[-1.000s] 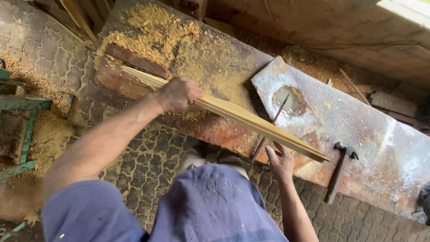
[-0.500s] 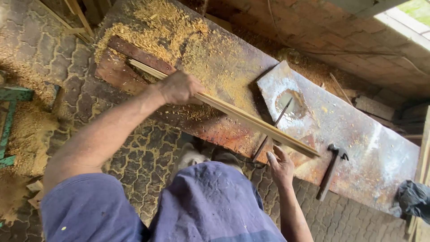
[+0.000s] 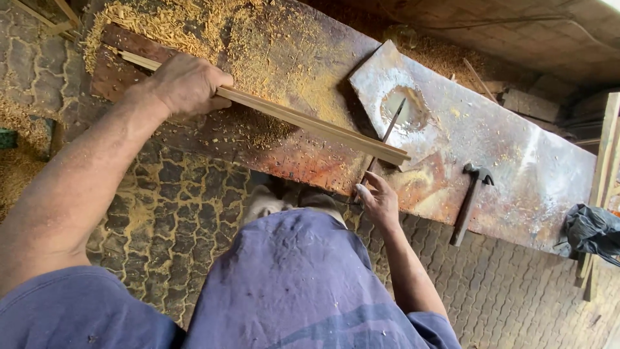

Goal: The person applies a viscous substance from a metal tray onto the edges of several wooden pieces using a metal rod. They spread the substance along the edges and then place the pieces together on the workbench.

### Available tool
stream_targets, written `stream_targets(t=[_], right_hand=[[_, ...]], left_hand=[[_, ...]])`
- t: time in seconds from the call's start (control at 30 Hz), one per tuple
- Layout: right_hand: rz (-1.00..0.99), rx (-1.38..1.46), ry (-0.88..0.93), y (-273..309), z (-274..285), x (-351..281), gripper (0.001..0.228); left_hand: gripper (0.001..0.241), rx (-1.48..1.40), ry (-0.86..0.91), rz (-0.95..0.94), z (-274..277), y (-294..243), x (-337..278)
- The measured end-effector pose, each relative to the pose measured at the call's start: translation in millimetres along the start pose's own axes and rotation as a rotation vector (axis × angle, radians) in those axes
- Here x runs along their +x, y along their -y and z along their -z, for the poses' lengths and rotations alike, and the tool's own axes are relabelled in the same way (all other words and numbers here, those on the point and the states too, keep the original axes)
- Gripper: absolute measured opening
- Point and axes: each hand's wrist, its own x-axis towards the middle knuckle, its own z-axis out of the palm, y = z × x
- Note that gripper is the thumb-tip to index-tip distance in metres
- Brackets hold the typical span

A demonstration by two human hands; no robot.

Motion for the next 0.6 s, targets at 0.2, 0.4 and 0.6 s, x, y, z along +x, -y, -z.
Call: stream_targets(t=[0.2, 0.4, 0.6], right_hand=[[0.118, -0.017, 0.003, 28.9, -5.9, 4.0, 0.06], [0.242, 0.013, 0.011, 51.3, -13.2, 5.7, 0.06], [0.13, 0.051, -0.012, 14.1, -7.7, 1.2, 0.058]], left_hand=[[0.04, 0.08, -0.237, 0.014, -5.8, -12.1, -15.3], [0.041, 0.14, -0.347, 0.063, 15.5, -35.9, -35.0], [0.053, -0.064, -0.692, 0.233, 4.9, -85.1, -81.7]])
